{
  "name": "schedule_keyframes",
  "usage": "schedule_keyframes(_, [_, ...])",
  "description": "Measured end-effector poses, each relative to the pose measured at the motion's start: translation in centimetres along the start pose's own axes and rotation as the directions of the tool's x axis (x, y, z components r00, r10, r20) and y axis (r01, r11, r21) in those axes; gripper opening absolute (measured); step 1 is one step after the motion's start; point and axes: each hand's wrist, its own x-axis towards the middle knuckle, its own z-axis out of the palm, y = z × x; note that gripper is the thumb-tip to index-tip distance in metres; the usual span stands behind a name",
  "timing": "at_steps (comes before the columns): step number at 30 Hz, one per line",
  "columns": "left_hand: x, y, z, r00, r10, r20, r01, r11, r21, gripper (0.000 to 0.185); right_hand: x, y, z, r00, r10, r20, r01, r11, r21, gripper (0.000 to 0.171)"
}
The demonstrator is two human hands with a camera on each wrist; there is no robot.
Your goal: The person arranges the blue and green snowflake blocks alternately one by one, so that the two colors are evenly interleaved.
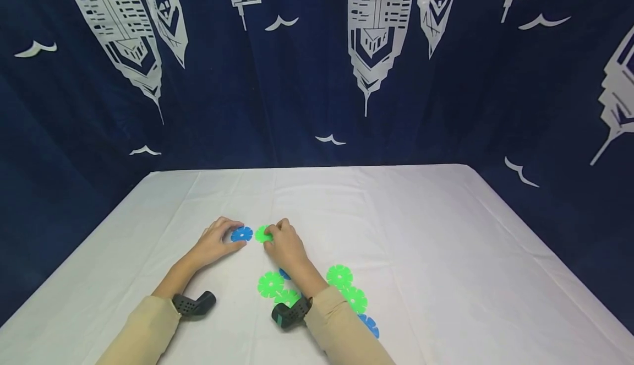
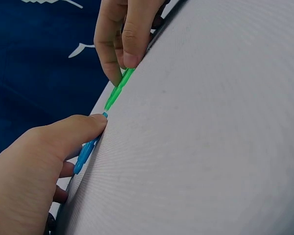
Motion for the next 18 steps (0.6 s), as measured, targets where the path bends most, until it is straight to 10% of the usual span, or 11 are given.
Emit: schedule_keyframes(18, [-0.04,-0.14,0.08,1.0,0.016,-0.003,-0.016,1.0,0.009,0.049,-0.25,-0.19,0.09,1.0,-0.029,0.003,0.029,0.999,-0.013,0.029])
